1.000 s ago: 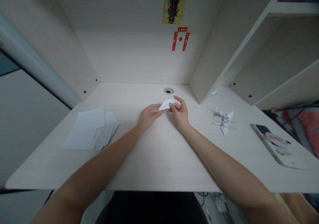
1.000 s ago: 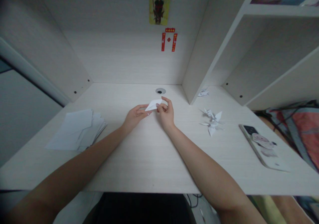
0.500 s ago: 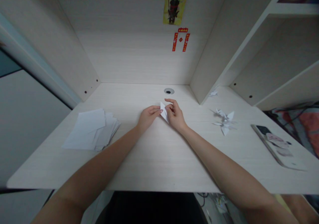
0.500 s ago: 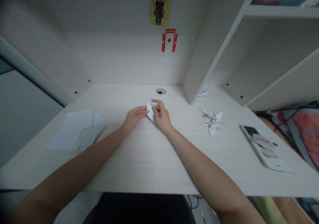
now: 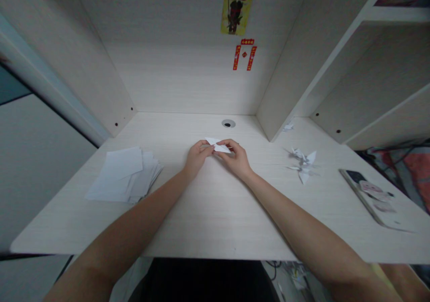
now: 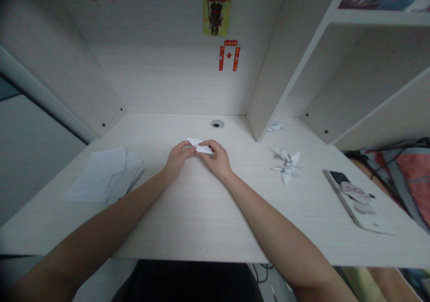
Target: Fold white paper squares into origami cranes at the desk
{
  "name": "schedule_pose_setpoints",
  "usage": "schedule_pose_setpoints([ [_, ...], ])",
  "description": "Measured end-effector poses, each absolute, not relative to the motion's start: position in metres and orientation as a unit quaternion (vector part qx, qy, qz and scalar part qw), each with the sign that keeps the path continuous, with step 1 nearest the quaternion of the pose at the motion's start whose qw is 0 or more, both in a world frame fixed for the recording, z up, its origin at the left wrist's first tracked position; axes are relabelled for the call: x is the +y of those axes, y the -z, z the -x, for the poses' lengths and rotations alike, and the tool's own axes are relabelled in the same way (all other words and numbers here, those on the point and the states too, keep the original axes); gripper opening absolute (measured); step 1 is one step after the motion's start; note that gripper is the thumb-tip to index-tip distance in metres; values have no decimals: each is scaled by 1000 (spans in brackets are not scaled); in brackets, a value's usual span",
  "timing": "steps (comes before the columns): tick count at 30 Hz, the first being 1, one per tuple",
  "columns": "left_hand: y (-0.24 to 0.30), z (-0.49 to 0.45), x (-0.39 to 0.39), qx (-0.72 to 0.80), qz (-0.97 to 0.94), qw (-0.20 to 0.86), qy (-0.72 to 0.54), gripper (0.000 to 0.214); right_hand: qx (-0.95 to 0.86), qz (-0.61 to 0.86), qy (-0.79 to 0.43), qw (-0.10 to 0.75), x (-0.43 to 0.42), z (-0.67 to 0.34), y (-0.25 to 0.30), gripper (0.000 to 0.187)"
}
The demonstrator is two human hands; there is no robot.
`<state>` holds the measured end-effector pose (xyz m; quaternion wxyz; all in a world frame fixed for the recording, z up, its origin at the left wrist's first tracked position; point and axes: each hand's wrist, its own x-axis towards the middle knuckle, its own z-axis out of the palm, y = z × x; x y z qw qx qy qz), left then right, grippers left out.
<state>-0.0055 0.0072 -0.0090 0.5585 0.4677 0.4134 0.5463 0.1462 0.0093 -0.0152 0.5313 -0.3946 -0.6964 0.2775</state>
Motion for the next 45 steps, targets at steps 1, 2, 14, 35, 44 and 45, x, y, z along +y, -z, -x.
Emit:
schedule_pose_setpoints([
  [1, 9, 5, 7, 411, -472, 558, -546, 32, -693, 393, -281, 535, 10, -146, 16, 24],
  [2, 10, 6, 8, 409, -474, 556, -546, 34, -691, 390, -285, 537, 10, -146, 16, 24],
  [14, 10, 5, 6, 392, -488, 548, -556, 49, -674, 390, -316, 542, 12, -145, 19, 26],
  [35, 11, 5, 8, 368, -502, 552, -555, 43, -669, 403, -317, 538, 11, -144, 18, 23],
  [44, 7, 5, 5, 369, -504, 551, -553, 40, -648, 382, -327, 572, 13, -143, 22, 21],
  [45, 7, 5, 5, 370, -503, 550, -554, 40, -648, 383, -329, 571, 13, -143, 22, 22],
])
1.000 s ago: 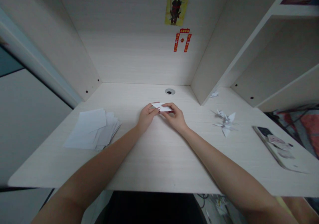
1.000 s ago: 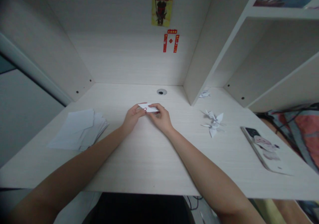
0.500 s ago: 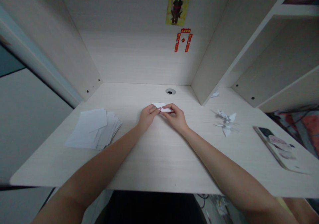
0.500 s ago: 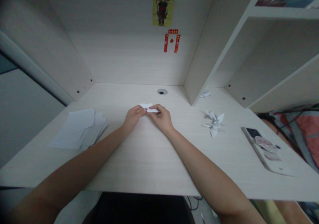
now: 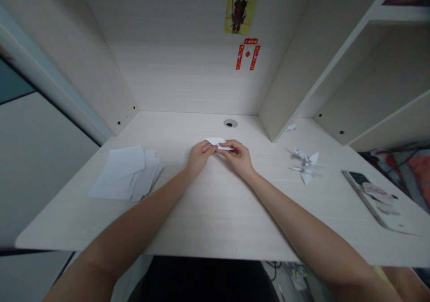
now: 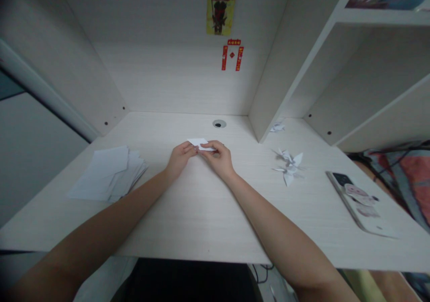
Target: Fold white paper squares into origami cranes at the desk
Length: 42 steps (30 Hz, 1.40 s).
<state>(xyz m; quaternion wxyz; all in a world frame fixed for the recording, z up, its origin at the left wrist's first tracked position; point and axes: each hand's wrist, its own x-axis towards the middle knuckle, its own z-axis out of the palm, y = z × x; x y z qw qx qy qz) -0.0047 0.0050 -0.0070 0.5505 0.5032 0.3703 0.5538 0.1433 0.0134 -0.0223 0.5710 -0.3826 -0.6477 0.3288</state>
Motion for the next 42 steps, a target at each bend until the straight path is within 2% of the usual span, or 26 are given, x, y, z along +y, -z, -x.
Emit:
schedule_pose_setpoints([
  [27, 6, 3, 4, 418, -474, 529, -567, 27, -679, 395, -303, 539, 10, -143, 19, 20],
  [38, 6, 2, 3, 372, -503, 544, -559, 32, -624, 413, -384, 541, 13, -143, 17, 23],
  [42, 7, 3, 3, 388, -501, 529, -564, 27, -605, 394, -418, 551, 16, -143, 19, 22],
])
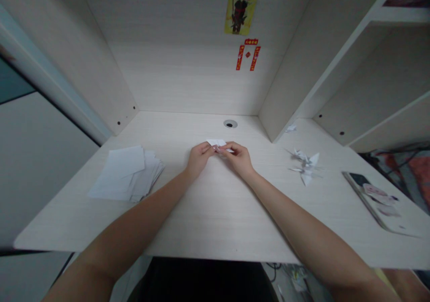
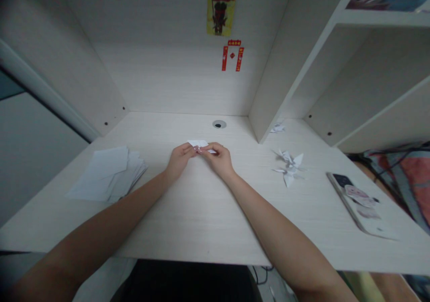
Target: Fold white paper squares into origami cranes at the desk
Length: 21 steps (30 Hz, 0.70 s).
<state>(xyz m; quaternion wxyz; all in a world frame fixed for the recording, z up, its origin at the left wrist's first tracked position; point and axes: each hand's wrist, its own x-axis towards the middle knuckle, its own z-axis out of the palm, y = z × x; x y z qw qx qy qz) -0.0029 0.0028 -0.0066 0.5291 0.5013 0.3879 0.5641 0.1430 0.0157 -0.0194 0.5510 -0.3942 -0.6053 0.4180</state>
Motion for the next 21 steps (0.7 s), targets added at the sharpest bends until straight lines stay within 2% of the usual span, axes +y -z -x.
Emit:
schedule_pose_setpoints([
  [4, 7, 3, 3, 397, -501, 520, -567, 25, -598, 372, -465, 536, 15, -142, 19, 24],
  [21, 10, 4, 3, 413, -503, 521, -552, 27, -619, 399, -437, 516, 15, -142, 21, 27],
])
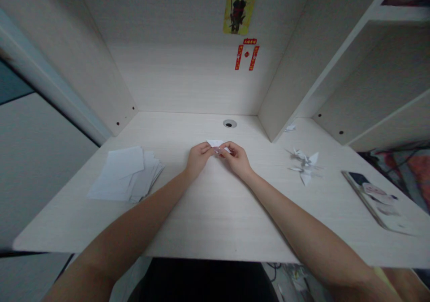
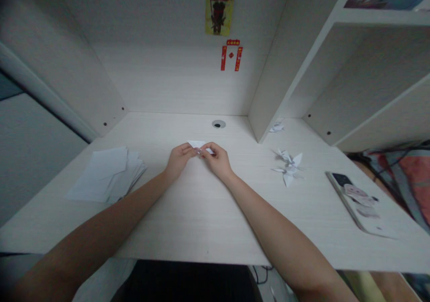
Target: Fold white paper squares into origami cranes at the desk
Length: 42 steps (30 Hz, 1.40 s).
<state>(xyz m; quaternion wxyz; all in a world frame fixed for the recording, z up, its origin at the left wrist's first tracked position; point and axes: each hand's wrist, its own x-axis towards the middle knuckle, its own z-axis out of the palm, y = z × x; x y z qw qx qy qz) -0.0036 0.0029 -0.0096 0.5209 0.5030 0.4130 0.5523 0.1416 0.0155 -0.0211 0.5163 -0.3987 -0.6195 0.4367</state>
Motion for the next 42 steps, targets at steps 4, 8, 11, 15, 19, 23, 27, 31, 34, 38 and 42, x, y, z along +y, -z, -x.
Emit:
schedule_pose_setpoints([
  [4, 9, 5, 2, 438, -506, 507, -544, 24, -611, 395, -431, 534, 15, -141, 20, 25],
  [8, 6, 4, 2, 422, -482, 536, -550, 28, -600, 404, -426, 543, 14, -142, 19, 28],
  [11, 5, 4, 2, 415, -473, 542, -557, 34, -590, 424, -419, 545, 15, -143, 19, 30],
  [15, 6, 4, 3, 412, -468, 541, -564, 33, -586, 419, -426, 547, 16, -144, 21, 29],
  [19, 8, 6, 5, 420, -457, 526, -581, 27, -603, 399, -433, 539, 17, -142, 22, 29],
  [23, 8, 6, 7, 412, -471, 524, -578, 26, -611, 411, -414, 534, 16, -143, 23, 29],
  [27, 8, 5, 6, 414, -483, 530, -561, 32, -610, 413, -410, 538, 17, -143, 24, 27],
  [31, 6, 5, 5, 410, -474, 538, -563, 38, -608, 415, -399, 546, 18, -143, 25, 27],
  [34, 4, 4, 4, 413, -457, 543, -571, 38, -606, 431, -378, 552, 18, -143, 25, 27],
  [38, 4, 3, 3, 413, -450, 539, -580, 37, -597, 446, -371, 555, 17, -144, 24, 29],
  [42, 6, 5, 5, 421, -440, 530, -589, 31, -592, 436, -392, 553, 16, -144, 23, 29],
])
